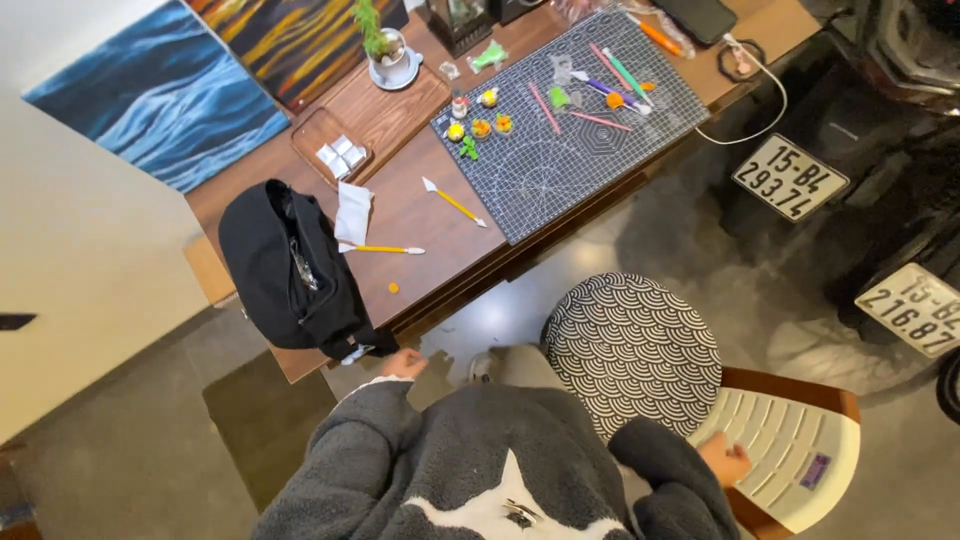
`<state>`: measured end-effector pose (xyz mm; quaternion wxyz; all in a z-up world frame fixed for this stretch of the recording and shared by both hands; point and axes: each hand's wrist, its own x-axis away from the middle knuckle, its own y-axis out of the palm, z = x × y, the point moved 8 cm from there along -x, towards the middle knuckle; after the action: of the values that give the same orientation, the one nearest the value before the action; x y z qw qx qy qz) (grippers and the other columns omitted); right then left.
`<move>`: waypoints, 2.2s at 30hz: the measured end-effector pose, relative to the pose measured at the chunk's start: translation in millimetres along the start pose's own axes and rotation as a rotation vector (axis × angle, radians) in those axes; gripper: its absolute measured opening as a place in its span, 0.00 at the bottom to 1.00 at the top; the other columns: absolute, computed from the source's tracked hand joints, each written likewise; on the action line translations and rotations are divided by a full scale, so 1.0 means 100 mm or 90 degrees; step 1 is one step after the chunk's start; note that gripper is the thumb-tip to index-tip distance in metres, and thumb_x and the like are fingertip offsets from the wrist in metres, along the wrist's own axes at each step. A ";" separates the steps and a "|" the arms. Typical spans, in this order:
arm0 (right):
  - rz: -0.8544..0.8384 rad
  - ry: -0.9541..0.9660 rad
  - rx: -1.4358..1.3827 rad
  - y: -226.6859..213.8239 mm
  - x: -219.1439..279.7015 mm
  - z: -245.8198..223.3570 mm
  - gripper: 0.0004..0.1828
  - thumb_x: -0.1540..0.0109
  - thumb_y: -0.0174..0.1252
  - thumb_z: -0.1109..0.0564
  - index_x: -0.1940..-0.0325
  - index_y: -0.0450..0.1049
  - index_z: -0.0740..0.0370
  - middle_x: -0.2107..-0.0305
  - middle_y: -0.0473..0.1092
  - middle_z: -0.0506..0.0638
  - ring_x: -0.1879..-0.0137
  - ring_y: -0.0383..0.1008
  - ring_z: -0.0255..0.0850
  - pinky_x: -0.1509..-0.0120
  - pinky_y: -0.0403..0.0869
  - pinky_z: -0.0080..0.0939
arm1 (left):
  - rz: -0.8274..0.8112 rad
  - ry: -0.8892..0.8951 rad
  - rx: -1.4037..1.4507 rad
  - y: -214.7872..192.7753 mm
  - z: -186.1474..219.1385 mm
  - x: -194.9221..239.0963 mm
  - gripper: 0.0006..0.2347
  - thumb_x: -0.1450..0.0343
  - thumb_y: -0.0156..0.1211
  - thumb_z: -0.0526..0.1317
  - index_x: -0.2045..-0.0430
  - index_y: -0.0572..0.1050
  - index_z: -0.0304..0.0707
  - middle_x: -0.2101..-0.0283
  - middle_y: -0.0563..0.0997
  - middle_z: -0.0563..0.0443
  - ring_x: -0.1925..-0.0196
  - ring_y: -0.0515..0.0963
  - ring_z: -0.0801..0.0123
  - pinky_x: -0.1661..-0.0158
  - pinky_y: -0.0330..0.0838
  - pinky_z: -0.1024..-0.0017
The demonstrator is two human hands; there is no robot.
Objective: The person arranges small decorative figurines and a potted plant on a wooden tray. They then unwrap a green clay-like object from plastic wrap and place it on the cutting mat.
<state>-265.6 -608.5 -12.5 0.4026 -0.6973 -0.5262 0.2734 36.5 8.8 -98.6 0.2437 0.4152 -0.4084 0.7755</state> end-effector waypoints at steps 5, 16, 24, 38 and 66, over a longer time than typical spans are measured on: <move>-0.075 -0.248 -0.179 0.36 0.11 -1.16 0.10 0.37 0.59 0.52 0.59 0.78 0.59 0.66 0.75 0.51 0.60 0.73 0.42 0.53 0.71 0.46 | 0.055 -0.080 0.019 0.19 -0.62 -0.15 0.20 0.41 0.56 0.59 0.58 0.75 0.60 0.68 0.81 0.58 0.63 0.80 0.66 0.59 0.71 0.70; -0.822 -0.564 -0.330 1.20 2.86 -4.47 0.06 0.36 0.59 0.61 0.54 0.76 0.59 0.70 0.75 0.54 0.69 0.77 0.37 0.65 0.77 0.34 | 0.375 0.169 0.326 -1.28 0.44 1.42 0.10 0.28 0.57 0.46 0.55 0.76 0.50 0.76 0.81 0.54 0.72 0.80 0.64 0.64 0.75 0.66; -0.913 -0.937 -0.172 1.76 3.86 -5.39 0.39 0.46 0.73 0.51 0.38 0.65 0.70 0.55 0.69 0.67 0.49 0.69 0.56 0.44 0.70 0.54 | 0.549 0.233 0.239 -1.49 2.62 1.33 0.08 0.29 0.56 0.44 0.58 0.76 0.49 0.77 0.75 0.51 0.74 0.78 0.57 0.69 0.74 0.63; -1.074 -1.127 0.091 2.56 4.23 -5.81 0.41 0.40 0.64 0.56 0.32 0.52 0.75 0.52 0.62 0.62 0.49 0.71 0.54 0.54 0.76 0.50 | 0.544 0.137 0.320 -1.63 3.98 0.74 0.09 0.31 0.58 0.40 0.59 0.77 0.47 0.78 0.72 0.53 0.72 0.78 0.57 0.67 0.74 0.61; -0.695 -1.086 0.120 2.56 4.54 -5.68 0.36 0.53 0.72 0.40 0.51 0.64 0.57 0.60 0.65 0.52 0.48 0.71 0.52 0.47 0.71 0.52 | 0.350 0.221 0.282 -1.74 2.57 0.89 0.10 0.31 0.57 0.39 0.57 0.75 0.42 0.72 0.75 0.49 0.69 0.79 0.60 0.67 0.75 0.64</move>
<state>458.1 -361.9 87.8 0.0158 0.1000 -0.8606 0.4990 227.7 -107.8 134.1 -0.0033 0.1955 -0.2802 0.9398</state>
